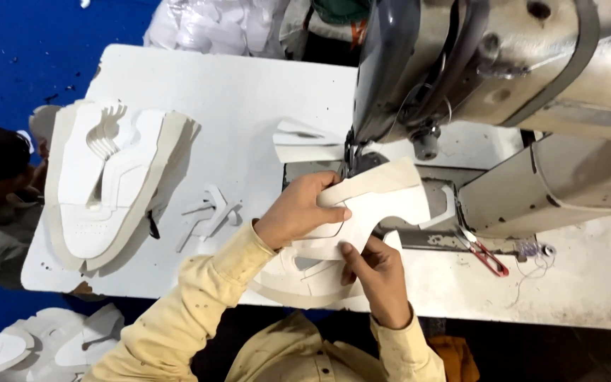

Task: Stitching different components of a shoe upper using an industrial sewing machine.

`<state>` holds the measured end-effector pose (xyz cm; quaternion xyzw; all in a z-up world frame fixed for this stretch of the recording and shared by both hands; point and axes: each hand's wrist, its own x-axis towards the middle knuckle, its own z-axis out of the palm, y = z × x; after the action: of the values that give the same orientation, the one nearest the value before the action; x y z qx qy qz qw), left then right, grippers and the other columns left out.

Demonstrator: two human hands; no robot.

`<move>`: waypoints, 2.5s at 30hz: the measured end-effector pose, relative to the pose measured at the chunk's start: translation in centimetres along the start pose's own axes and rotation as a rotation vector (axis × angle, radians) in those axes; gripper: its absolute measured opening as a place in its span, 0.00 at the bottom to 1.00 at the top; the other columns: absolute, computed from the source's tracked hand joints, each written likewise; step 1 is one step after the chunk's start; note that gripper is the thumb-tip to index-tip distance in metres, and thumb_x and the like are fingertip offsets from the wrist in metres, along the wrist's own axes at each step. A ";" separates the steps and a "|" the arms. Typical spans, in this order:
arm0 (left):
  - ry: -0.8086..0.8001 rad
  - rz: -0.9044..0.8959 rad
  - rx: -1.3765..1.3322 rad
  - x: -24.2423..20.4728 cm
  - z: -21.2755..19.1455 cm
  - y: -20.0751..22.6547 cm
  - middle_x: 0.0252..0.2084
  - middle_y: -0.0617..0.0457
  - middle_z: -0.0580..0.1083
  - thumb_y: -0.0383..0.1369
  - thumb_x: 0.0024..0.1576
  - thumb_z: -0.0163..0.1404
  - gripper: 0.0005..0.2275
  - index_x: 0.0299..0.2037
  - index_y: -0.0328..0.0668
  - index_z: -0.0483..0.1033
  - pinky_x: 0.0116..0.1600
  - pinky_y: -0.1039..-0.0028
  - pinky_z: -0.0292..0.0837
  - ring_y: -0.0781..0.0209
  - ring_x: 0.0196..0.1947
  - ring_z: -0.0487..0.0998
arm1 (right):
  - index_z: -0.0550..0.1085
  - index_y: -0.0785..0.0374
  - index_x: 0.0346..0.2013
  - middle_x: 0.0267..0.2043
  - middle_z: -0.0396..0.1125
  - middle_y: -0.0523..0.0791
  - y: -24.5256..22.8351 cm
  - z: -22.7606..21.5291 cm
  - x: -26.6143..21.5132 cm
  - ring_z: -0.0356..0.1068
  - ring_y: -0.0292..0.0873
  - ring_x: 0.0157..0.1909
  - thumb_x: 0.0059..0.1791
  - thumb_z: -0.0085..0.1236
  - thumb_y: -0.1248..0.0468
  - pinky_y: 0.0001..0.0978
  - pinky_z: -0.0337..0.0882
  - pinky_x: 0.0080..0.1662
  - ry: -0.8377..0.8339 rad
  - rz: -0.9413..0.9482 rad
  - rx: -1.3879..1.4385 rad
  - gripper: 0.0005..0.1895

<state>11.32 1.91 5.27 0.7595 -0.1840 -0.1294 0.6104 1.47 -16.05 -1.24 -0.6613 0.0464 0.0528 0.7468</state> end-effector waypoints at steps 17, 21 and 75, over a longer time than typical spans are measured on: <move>-0.217 -0.301 0.013 8.8 -4.0 -1.9 0.43 0.41 0.80 0.32 0.39 0.64 0.25 0.46 0.22 0.78 0.49 0.73 0.72 0.54 0.43 0.79 | 0.80 0.70 0.35 0.23 0.71 0.44 -1.8 3.9 4.1 0.65 0.36 0.19 0.51 0.61 0.60 0.28 0.64 0.24 0.092 -0.027 0.283 0.13; -0.253 -0.294 0.028 9.7 -4.9 -1.6 0.44 0.35 0.81 0.31 0.37 0.64 0.26 0.47 0.18 0.81 0.49 0.68 0.71 0.48 0.44 0.79 | 0.77 0.71 0.33 0.23 0.67 0.43 -0.4 4.4 5.1 0.66 0.37 0.20 0.53 0.62 0.60 0.29 0.66 0.25 0.088 -0.048 0.345 0.14; 0.695 0.283 0.075 0.2 5.2 -1.4 0.49 0.46 0.76 0.25 0.54 0.59 0.15 0.50 0.32 0.73 0.58 0.69 0.71 0.55 0.51 0.77 | 0.63 0.69 0.70 0.72 0.59 0.59 -1.4 -3.8 -0.3 0.59 0.48 0.73 0.68 0.38 0.55 0.36 0.58 0.70 0.403 -0.709 -0.296 0.22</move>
<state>9.47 -2.52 2.75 0.7469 -0.0734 0.2284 0.6202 1.40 -20.03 -0.31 -0.7336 -0.0468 -0.3309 0.5918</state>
